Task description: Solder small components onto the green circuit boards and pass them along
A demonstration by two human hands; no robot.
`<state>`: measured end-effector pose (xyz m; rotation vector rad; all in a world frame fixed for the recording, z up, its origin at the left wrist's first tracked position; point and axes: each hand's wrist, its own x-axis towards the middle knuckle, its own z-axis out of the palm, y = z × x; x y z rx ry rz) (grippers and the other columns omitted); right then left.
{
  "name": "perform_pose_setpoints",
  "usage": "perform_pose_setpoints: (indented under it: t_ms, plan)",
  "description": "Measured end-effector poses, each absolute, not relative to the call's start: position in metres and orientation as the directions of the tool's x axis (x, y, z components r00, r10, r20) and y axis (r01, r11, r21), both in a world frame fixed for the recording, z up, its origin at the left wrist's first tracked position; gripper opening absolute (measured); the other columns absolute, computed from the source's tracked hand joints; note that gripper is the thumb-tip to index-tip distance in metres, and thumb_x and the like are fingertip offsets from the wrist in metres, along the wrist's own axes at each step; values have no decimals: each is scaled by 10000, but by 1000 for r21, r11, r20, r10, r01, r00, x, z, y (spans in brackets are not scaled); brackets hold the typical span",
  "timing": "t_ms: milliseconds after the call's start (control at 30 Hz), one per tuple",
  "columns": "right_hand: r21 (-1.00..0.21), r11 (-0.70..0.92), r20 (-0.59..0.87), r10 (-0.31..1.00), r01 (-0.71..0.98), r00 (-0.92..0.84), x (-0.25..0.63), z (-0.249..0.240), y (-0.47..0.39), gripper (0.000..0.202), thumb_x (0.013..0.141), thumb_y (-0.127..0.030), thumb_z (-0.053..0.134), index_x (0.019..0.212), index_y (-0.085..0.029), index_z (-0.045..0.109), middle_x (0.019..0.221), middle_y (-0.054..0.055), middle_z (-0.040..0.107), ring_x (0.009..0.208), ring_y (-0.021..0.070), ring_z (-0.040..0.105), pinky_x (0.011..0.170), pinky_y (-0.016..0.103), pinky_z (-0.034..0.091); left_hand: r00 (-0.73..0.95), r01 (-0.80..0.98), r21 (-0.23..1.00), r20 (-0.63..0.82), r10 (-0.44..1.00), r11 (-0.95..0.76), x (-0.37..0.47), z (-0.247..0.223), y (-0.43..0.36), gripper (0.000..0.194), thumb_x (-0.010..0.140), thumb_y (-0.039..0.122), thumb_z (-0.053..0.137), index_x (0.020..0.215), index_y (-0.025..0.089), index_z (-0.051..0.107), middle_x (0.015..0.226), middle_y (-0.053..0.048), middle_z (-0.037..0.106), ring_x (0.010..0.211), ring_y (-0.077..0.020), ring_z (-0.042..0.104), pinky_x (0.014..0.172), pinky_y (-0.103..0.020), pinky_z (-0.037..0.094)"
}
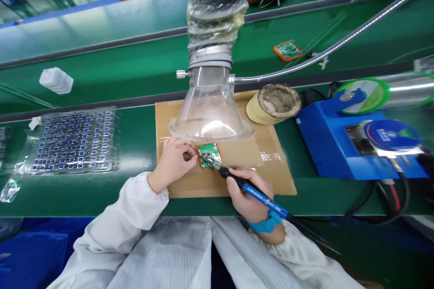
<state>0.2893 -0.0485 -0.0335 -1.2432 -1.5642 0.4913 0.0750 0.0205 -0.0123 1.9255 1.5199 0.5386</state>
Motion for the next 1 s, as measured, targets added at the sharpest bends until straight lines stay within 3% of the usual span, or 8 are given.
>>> perform_pose_setpoints:
  t_ms: [1000]
  plan:
    - [-764,448,515,857,465,21,289,-32,-48,140,843,-146,711,939,-238,667,745,-9,700,640,162,685,615,295,563,265,705,690,-40,963,-165,74,-14,21,183,806,139,727,642,203,678,934,32,786,994,-228,654,1009,-462,377]
